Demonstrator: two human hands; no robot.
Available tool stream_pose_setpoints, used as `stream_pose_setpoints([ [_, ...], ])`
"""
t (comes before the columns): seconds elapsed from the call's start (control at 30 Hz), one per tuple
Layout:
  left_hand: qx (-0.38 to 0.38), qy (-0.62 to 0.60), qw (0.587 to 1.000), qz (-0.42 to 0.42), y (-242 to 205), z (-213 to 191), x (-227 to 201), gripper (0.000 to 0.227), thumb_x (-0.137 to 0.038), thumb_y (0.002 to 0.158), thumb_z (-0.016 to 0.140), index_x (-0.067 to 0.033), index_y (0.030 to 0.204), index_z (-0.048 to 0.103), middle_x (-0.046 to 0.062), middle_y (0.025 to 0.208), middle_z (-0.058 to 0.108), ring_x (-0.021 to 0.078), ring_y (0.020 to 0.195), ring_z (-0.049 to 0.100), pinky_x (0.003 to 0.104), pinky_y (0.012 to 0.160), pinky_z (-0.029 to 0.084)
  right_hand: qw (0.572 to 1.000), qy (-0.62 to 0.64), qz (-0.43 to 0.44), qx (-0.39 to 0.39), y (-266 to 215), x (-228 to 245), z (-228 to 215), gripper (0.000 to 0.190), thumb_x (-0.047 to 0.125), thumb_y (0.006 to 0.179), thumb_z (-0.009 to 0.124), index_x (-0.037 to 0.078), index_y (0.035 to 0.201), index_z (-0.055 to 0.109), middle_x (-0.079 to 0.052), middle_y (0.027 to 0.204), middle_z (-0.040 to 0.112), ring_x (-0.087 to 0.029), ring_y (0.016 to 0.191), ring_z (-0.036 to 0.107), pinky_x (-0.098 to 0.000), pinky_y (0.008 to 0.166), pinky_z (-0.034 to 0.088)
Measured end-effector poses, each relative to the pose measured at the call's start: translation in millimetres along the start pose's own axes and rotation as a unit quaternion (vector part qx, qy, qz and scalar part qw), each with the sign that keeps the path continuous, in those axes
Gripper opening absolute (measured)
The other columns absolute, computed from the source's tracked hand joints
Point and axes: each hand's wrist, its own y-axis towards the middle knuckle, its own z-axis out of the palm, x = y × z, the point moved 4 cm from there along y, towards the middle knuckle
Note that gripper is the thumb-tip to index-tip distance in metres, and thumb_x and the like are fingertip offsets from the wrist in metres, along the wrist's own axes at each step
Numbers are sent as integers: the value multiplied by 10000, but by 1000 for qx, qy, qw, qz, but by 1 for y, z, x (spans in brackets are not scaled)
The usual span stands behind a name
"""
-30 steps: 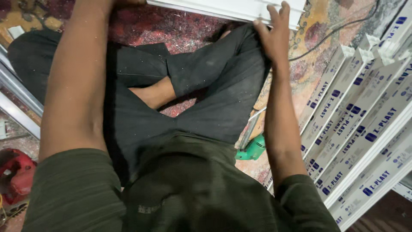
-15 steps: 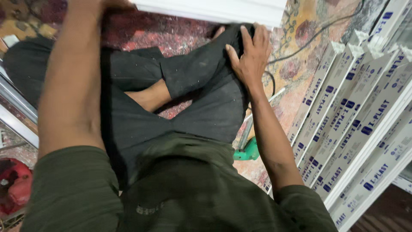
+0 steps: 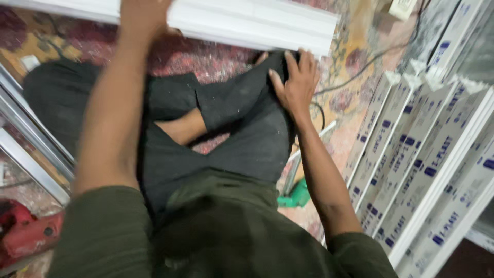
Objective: The person inserts a metal reinforcement bar into a white plastic window profile and secures it using a cordless drill. The person then picks up another profile and places it on the floor.
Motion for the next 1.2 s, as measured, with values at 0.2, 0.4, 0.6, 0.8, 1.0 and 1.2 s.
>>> stream_pose_setpoints([
  [0.2,58,-41,994,-82,-30,-7,-32,1260,-765,662,746,-140,1652,281,199,1718,117,451,1558,59,687,1206,121,1000,-11,-7,-11,6,4,-4,580,410,858,850,97,1316,680,-232,1440,528,-448,1363,444,-587,1112,336],
  [0.4,198,-253,947,-23,-116,-27,-103,619,-634,885,664,-71,1131,742,210,1214,673,394,1187,622,560,990,488,997,7,-69,-20,4,-15,11,531,382,914,848,64,1318,717,-265,1443,536,-469,1334,471,-571,1122,368],
  [0.6,-252,-415,874,15,-184,-126,-103,213,-257,1036,681,-57,965,686,116,928,664,309,894,668,452,780,537,997,3,-83,0,-2,-44,21,506,380,967,809,5,1289,701,-253,1402,557,-462,1312,489,-552,1113,392],
  [0.8,-374,-340,835,-220,-306,-200,17,171,-181,975,719,-55,1083,679,87,951,725,238,811,730,374,694,569,989,-23,-147,-22,1,-55,18,468,359,981,806,4,1272,716,-247,1362,563,-459,1314,464,-561,1122,381],
  [1.0,-39,-186,912,-362,-438,-158,67,173,-185,978,624,-65,1005,746,212,963,729,417,893,694,541,802,538,989,-19,-148,8,-5,-51,18,433,280,934,727,-13,1245,659,-232,1370,562,-450,1370,473,-569,1142,374],
  [1.2,237,-213,869,-379,-518,-2,-34,226,-157,862,610,-12,974,743,257,998,727,462,874,714,576,729,572,988,36,-143,-44,-20,-34,2,601,302,1007,822,-32,1464,619,-298,1516,473,-494,1393,424,-578,1172,310],
])
